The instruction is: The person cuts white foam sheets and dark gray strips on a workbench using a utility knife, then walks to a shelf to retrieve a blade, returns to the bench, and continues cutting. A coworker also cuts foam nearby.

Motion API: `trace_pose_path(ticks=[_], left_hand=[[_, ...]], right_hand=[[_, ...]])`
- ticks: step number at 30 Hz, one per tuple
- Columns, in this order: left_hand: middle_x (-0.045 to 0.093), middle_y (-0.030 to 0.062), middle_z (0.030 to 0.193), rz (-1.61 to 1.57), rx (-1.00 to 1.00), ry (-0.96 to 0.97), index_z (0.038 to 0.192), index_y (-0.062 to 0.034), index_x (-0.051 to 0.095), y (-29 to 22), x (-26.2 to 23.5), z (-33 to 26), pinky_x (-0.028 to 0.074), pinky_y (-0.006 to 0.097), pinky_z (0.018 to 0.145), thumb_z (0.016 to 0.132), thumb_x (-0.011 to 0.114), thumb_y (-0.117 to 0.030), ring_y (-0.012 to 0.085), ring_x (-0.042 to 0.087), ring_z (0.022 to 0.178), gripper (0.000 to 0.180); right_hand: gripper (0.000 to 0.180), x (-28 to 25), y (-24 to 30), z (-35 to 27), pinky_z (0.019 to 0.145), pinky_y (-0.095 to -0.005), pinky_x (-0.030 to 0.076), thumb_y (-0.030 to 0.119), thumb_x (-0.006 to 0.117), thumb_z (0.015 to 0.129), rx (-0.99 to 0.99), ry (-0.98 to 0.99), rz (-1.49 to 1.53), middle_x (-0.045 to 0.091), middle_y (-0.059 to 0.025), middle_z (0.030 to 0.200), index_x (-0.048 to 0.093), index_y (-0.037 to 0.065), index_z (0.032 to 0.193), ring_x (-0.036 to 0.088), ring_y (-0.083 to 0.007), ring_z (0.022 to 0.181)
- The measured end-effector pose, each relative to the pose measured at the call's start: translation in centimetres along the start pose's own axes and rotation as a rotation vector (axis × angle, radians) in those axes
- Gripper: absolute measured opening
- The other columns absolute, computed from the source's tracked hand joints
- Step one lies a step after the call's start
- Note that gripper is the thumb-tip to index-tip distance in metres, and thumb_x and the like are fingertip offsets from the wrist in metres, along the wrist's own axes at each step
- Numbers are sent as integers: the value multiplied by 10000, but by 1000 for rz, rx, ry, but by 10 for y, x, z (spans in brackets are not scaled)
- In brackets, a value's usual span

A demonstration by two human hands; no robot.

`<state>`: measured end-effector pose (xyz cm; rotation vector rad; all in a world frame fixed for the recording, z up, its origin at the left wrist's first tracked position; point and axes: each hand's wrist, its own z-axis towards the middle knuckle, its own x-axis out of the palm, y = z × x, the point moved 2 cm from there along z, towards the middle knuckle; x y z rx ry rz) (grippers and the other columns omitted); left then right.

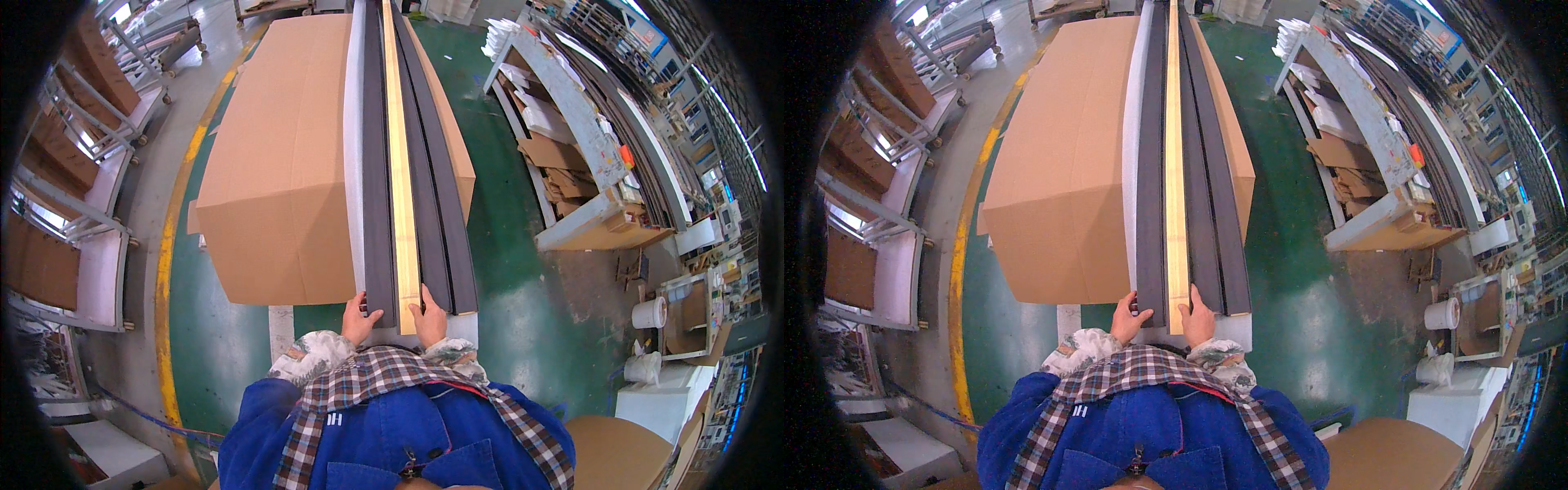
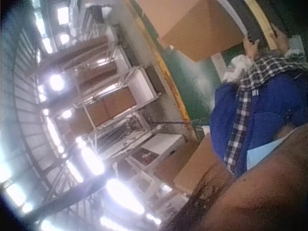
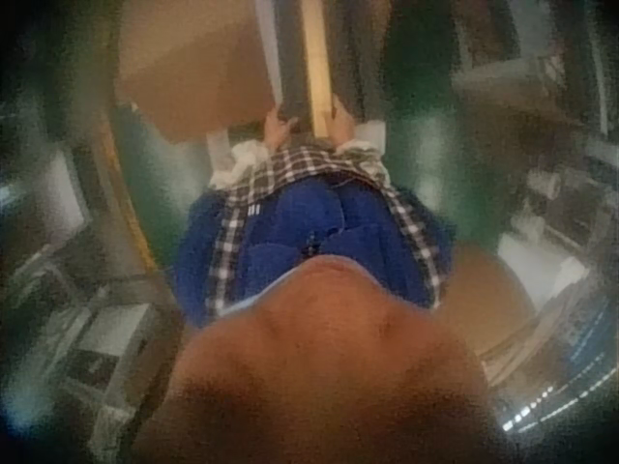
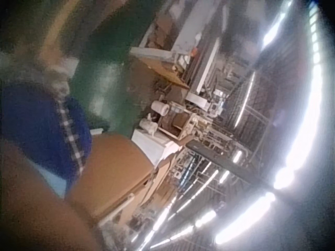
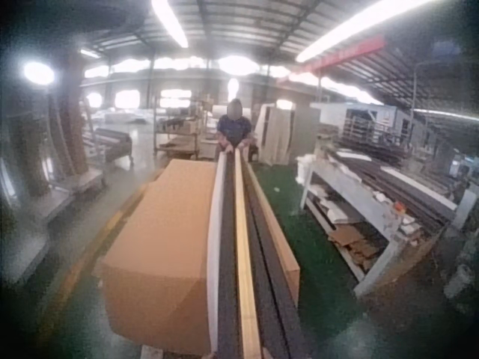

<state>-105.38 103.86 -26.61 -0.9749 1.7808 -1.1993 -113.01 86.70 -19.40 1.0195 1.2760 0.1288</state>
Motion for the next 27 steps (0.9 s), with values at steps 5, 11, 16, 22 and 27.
trace_pose_path(ticks=[5,11,16,22,27], left_hand=[[504,189,1186,14,9,-9,1294,42,464,-2,-1,-4,496,367,896,753,763,-124,280,587,1051,641],[467,205,1233,81,26,10,1310,53,439,-10,-2,-6,492,377,909,761,756,-133,309,579,1066,661],[307,256,1379,231,105,20,1391,41,324,-16,0,-13,452,411,964,717,796,-189,367,493,1175,854],[44,379,1459,620,437,142,1471,-29,173,-30,14,-28,286,480,1089,495,906,-389,496,161,1369,1271],[0,451,1424,681,433,109,1405,-21,336,-40,26,-29,311,521,1056,379,918,-416,562,195,1329,1244]], right_hand=[[598,-5,5,1,698,-467,482,253,639,852,32,55,-141,654,-231,872,415,138,1394,626,-404,790],[650,-8,7,2,706,-491,479,289,631,850,57,135,-239,641,-256,805,366,96,1411,615,-436,759],[806,-1,3,-3,739,-492,489,300,684,792,25,184,-242,634,-286,880,276,9,1423,618,-442,813],[946,-8,6,-23,846,-495,483,157,766,686,-161,289,-120,368,-309,1366,204,-1,1430,543,-474,1062],[884,-16,3,-32,910,-453,409,68,761,579,-373,106,-388,406,-221,1298,367,14,1368,450,-375,1100]])
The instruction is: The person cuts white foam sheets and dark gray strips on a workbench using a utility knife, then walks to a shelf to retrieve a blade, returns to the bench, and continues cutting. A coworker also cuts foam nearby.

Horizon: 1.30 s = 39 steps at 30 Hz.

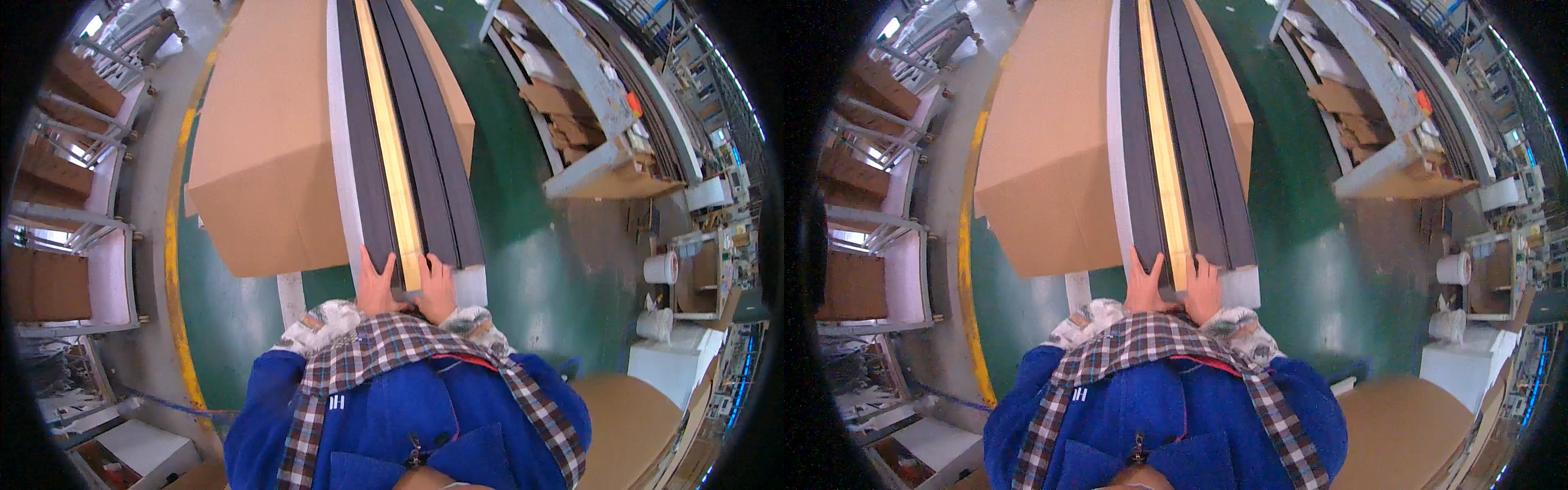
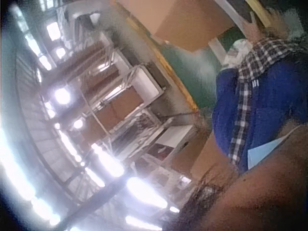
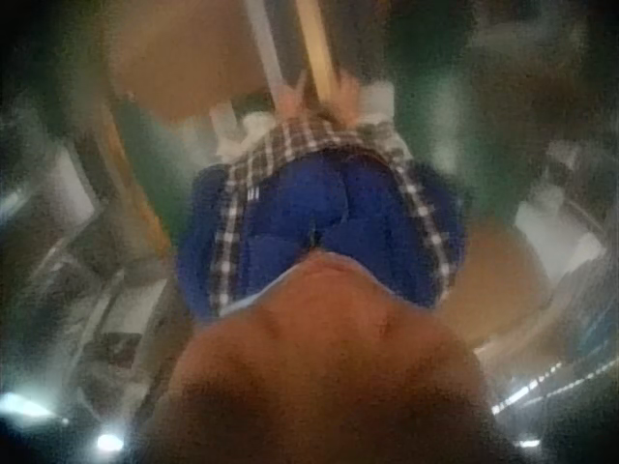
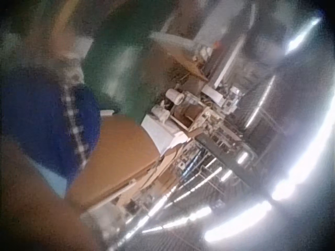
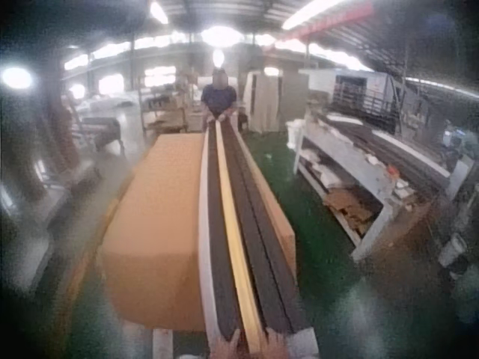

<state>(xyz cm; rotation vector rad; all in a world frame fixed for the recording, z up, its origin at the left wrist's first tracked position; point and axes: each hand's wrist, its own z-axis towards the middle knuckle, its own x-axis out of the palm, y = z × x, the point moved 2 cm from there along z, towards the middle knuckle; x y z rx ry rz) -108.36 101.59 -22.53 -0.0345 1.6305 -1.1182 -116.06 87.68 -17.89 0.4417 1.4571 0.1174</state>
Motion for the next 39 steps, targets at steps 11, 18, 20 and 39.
trace_pose_path(ticks=[11,18,20,39], left_hand=[[-39,382,1458,-171,30,-85,1425,-29,285,8,10,2,280,524,1083,514,895,-438,524,126,1366,1171],[-8,355,1473,-49,-10,-70,1377,-85,399,-1,9,9,293,483,1088,578,874,-188,529,169,1351,935],[28,316,1485,-75,-48,-115,1332,-115,477,0,6,11,330,453,1079,576,881,-196,485,206,1356,862],[-3,364,1477,-26,-65,-105,1355,-122,462,-7,5,18,313,499,1065,579,843,-319,526,187,1350,887]], right_hand=[[623,6,-30,0,954,-477,333,207,801,592,-118,-186,-75,483,-68,1319,594,147,1176,434,-269,1213],[870,-16,-68,5,1022,-468,314,292,844,550,19,-195,25,370,-139,1421,477,116,1320,393,-310,1264],[1014,-32,-100,7,1062,-453,292,332,866,538,101,-192,83,303,-167,1460,374,82,1389,339,-342,1303],[1098,-23,-99,15,1079,-552,242,283,872,548,116,39,2,171,-210,1514,273,80,1446,238,-400,1370]])
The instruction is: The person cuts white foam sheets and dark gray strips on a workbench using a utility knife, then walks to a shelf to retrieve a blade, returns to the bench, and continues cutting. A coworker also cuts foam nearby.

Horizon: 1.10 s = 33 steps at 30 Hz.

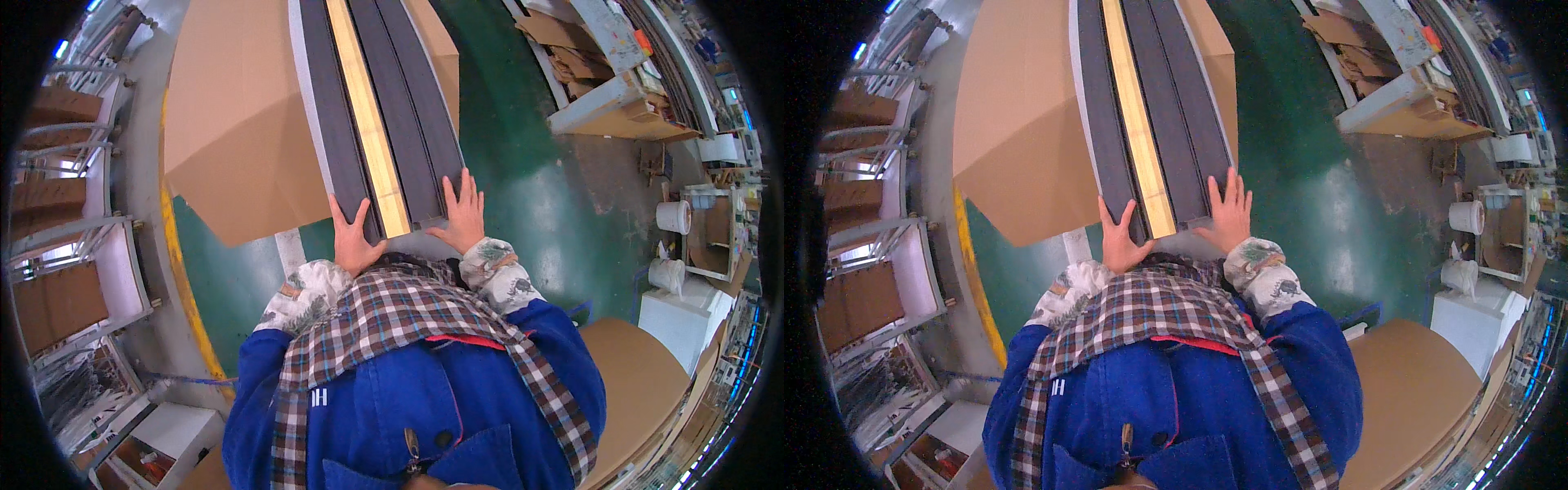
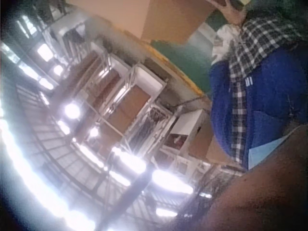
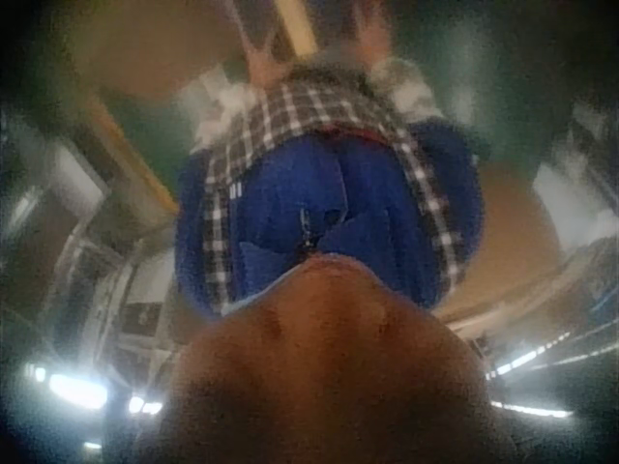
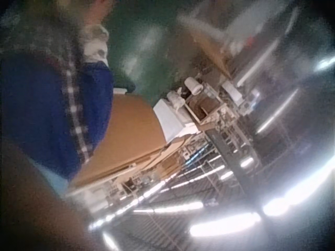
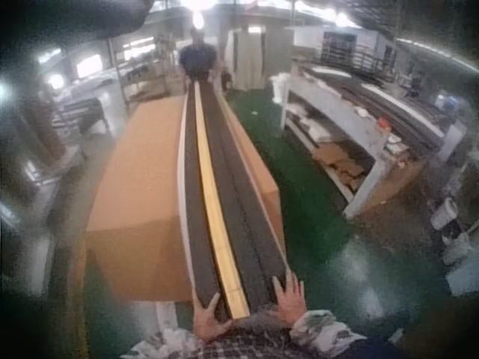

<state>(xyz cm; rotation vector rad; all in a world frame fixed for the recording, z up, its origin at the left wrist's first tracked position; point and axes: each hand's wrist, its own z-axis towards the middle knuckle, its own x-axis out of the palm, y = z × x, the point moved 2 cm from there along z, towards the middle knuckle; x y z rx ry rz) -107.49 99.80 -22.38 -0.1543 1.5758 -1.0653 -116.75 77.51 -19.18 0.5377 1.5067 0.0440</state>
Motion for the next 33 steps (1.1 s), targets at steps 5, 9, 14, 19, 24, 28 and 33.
trace_pose_path(ticks=[5,9,14,19,24,28,33], left_hand=[[-16,374,1471,134,41,22,1368,-128,438,-7,-9,0,343,481,1050,549,866,-389,523,176,1354,960],[-20,363,1473,70,-19,48,1362,-126,440,-5,-8,0,426,471,986,574,863,-346,529,254,1323,921],[-21,328,1486,15,-10,64,1381,-124,416,1,-9,-1,436,486,983,552,876,-394,494,251,1343,986],[87,277,1506,-306,-209,79,1465,-41,214,17,-9,-2,296,422,1100,658,820,-421,391,225,1386,1078],[237,218,1492,-869,-466,-90,1477,14,111,30,5,7,256,363,1107,785,719,-425,294,272,1372,1020],[296,206,1456,-680,-337,-97,1452,34,175,31,8,13,269,376,1100,765,767,-318,295,311,1344,973],[466,126,1315,-1074,-482,78,1455,-90,208,39,11,21,402,363,1004,738,797,-267,241,482,1190,945]], right_hand=[[1139,10,26,19,1089,-611,171,364,865,528,-348,90,-123,181,-144,1535,262,124,1464,184,-323,1418],[1113,16,28,24,1104,-576,193,370,860,536,-412,126,-128,222,-106,1529,277,143,1457,223,-287,1408],[1109,9,29,19,1096,-574,187,401,856,547,-393,105,-89,209,-151,1524,280,134,1456,209,-321,1409],[969,-9,-4,24,1100,-546,193,468,780,662,-118,-25,104,180,-221,1514,330,68,1421,215,-375,1393],[818,11,-51,54,1005,-355,394,438,707,800,553,102,1094,469,-179,1343,360,-30,1374,492,-273,1204],[779,27,-71,60,934,-343,456,421,709,805,644,286,1211,547,-136,1252,380,-15,1362,562,-237,1108],[674,36,-78,55,876,-351,503,481,664,818,806,420,1479,616,-121,1187,506,27,1290,630,-232,1006]])
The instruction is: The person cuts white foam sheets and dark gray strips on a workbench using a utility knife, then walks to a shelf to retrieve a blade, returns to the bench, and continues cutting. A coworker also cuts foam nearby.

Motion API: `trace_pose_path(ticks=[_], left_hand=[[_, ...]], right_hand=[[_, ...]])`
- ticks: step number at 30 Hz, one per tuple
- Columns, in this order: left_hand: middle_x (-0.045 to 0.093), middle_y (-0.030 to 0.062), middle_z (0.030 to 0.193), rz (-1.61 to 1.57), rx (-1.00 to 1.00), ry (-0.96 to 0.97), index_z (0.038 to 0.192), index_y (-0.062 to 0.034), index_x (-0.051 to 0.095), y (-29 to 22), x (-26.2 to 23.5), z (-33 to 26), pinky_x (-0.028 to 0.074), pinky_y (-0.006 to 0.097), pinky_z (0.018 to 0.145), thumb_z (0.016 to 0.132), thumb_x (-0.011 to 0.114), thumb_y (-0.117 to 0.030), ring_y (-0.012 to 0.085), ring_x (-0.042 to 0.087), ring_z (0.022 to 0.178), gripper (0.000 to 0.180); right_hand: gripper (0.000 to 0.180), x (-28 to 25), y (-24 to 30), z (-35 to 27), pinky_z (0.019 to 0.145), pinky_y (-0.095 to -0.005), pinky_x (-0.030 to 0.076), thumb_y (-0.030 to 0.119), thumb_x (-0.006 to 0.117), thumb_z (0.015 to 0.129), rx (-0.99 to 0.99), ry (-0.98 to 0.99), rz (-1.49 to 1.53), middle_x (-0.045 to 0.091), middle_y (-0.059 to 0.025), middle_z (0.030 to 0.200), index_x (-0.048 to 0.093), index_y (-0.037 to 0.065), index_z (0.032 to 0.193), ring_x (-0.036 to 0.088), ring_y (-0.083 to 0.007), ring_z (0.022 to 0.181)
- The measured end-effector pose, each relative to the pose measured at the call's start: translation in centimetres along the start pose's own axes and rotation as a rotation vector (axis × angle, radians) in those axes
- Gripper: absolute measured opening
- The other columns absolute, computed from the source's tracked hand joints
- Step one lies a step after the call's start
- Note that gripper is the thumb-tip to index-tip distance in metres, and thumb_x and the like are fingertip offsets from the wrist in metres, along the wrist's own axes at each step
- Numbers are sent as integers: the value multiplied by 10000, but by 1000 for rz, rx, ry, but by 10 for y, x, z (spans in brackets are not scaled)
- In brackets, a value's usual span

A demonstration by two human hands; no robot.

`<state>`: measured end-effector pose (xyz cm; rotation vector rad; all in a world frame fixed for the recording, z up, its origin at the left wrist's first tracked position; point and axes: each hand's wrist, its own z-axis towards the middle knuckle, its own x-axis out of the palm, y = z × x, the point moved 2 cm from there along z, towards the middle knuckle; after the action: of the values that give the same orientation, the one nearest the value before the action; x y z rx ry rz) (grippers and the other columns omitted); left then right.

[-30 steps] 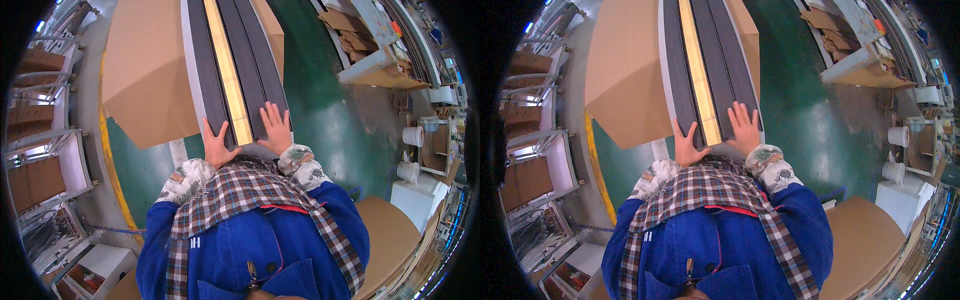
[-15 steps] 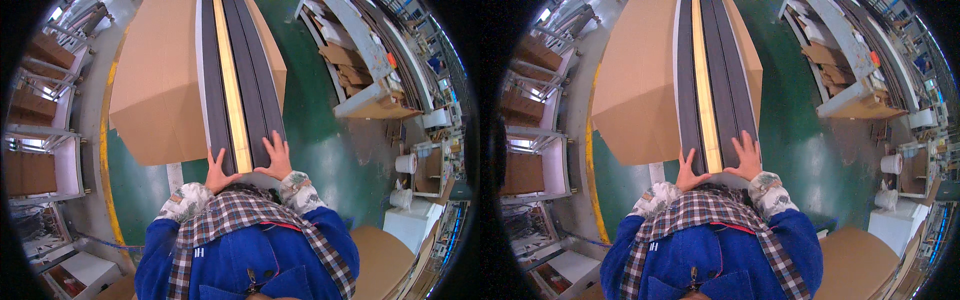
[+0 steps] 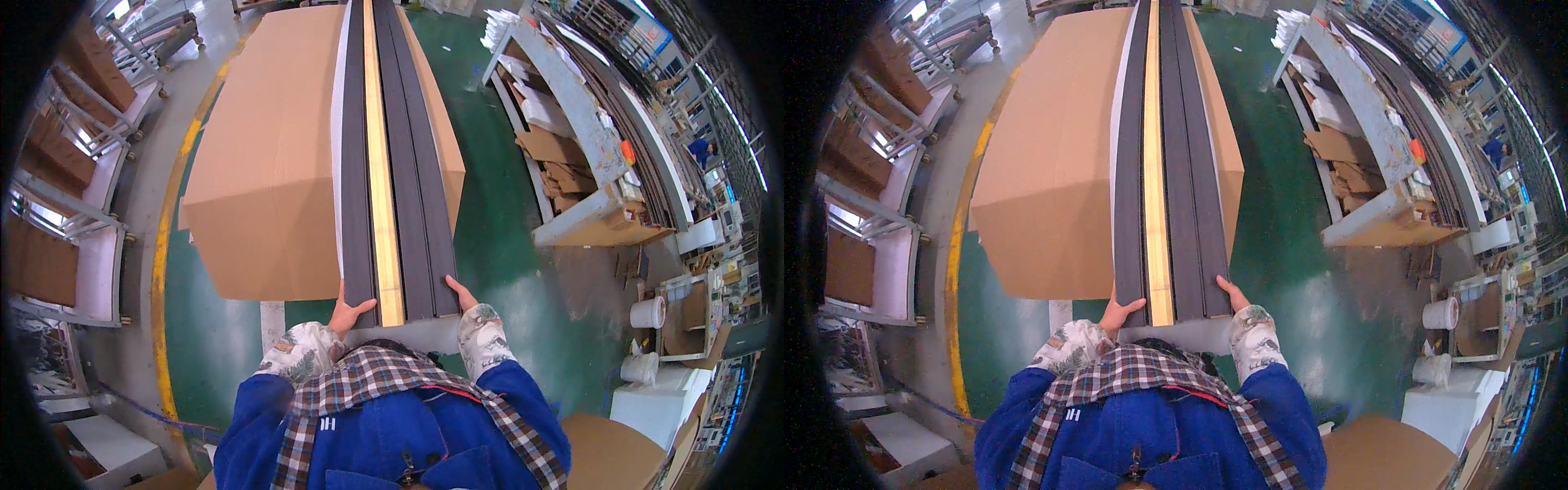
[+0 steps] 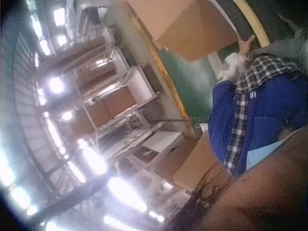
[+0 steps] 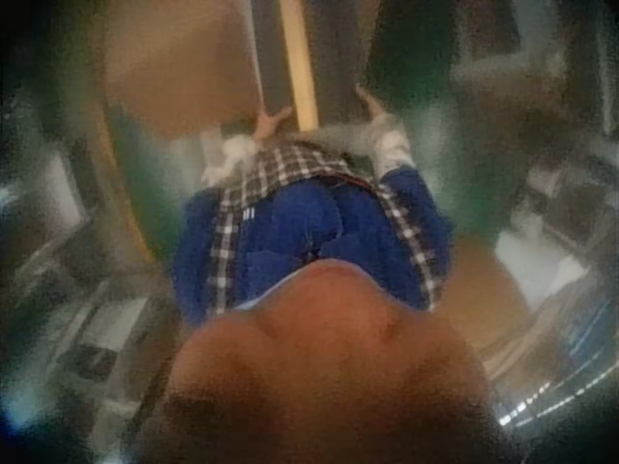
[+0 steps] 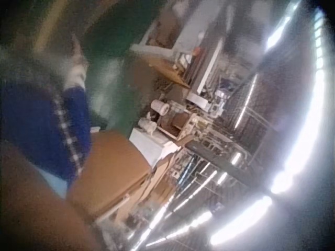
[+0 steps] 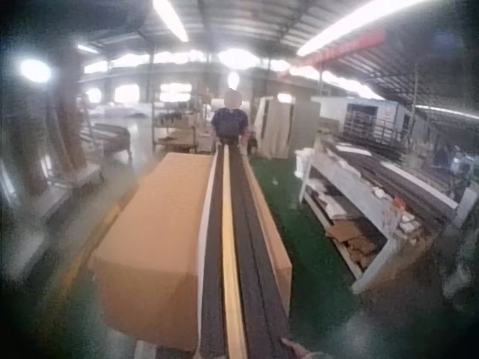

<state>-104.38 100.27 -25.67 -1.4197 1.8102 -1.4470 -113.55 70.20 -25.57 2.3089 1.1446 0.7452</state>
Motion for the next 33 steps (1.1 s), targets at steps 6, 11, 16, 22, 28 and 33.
trace_pose_path(ticks=[6,11,16,22,28,33], left_hand=[[484,130,1283,-154,-190,-126,1457,-115,121,3,-6,7,449,375,960,765,757,-238,251,523,1138,948],[535,137,1192,-296,-369,39,1429,-156,194,-4,-8,10,525,422,841,781,698,-143,261,597,1008,820],[559,131,1167,-339,-448,1,1405,-136,279,-1,-8,12,524,396,847,773,677,-98,245,607,995,748],[554,151,1188,-288,-351,36,1396,-88,299,11,-13,19,497,389,890,767,699,-160,273,587,1038,749],[374,267,1382,762,-2,-373,1322,0,422,-15,-15,-1,321,460,1068,807,691,-415,386,398,1264,714],[295,209,1474,1288,736,-145,1306,-43,481,-41,18,-19,172,555,1109,797,655,-419,386,244,1377,657]], right_hand=[[567,25,7,-22,880,-365,508,490,629,834,-21,49,123,659,-112,1115,604,51,1192,650,-246,961],[646,32,6,-31,890,-374,505,449,670,809,58,12,98,618,-135,1176,504,45,1286,630,-254,1002],[729,23,1,-6,881,-376,504,441,670,815,-11,90,60,587,-143,1219,392,53,1366,620,-248,1019],[745,16,-1,3,934,-367,458,459,671,812,-31,46,-7,567,-157,1246,414,16,1354,592,-271,1067],[846,51,38,-45,1089,-521,208,508,619,824,-905,-723,-1217,290,-227,1469,309,-19,1410,310,-375,1338],[791,131,35,-68,1104,-580,100,431,583,855,-1224,-509,-1468,231,-195,1510,275,-11,1434,178,-347,1414]])
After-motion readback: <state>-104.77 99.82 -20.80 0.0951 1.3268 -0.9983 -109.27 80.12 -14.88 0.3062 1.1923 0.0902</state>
